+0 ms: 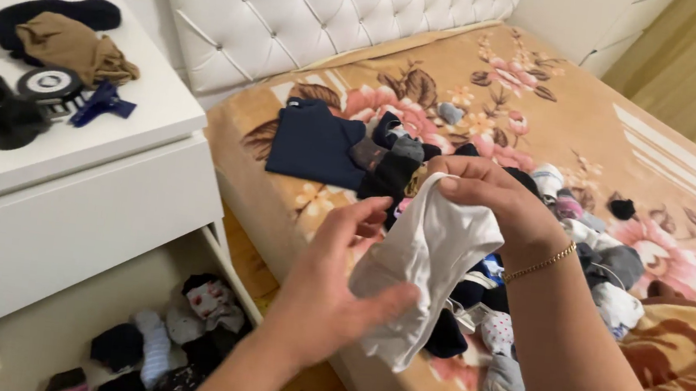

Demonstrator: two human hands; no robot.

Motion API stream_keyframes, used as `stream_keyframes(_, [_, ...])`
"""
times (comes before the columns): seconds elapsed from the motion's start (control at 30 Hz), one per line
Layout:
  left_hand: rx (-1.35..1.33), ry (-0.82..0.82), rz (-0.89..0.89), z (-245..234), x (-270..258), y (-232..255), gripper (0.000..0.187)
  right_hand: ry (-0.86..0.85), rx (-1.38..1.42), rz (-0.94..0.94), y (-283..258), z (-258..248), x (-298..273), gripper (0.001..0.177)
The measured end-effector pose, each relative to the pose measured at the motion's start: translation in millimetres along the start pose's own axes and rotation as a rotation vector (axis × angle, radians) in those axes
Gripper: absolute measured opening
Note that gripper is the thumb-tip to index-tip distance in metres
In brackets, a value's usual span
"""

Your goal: The person removes socks and small towels from a bedroom drawer, folds each item, and places them back into the drawer in a neat stack. The process is repeated for several items, gradually organizing the drawer contents.

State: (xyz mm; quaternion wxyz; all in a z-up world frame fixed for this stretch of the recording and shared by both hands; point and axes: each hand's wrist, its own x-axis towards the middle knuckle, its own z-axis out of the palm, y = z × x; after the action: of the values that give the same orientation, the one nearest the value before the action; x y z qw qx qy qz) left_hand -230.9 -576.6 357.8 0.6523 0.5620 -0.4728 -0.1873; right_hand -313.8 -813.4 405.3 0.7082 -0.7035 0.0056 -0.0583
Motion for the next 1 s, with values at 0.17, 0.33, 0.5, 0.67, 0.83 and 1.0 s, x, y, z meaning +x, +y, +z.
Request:
stream_keyframes(0.17, [0.31,0.218,0.106,10.6,-27.0,-18.2,0.075,0.024,0.135,0.005,4.2,40.9,7.3,0.026])
stream_keyframes(0.33, [0.285,0.293,0.065,-22.6,-43.7,-17.5,0.029,0.002,0.285,0.033,23.9,54.5,22.1,0.02])
stream_keyframes(0.5, [0.442,0.339,0.164,-36.8,-53.7,-15.0,0.046,-0.062,0.377,0.104,38.2,79.9,35.5,0.021])
stream_keyframes(0.67, [0.237,0.36,-0.225,-82.2,-63.5,-25.4,0.025,-0.029,0.19,0.08,37.8,77.0,45.3,0.024])
stream_keyframes(0.83, [-0.255,0.349,-0.448,-122.5,-79.6,-34.7,0.017,0.002,0.136,0.131,44.5,71.7,46.8,0.021])
stream_keyframes(1.0, [0.247,0.707,-0.152,-99.7,-82.8,-42.0,0.046,-0.276,0.601,0.017,38.2,109.6,39.2,0.048])
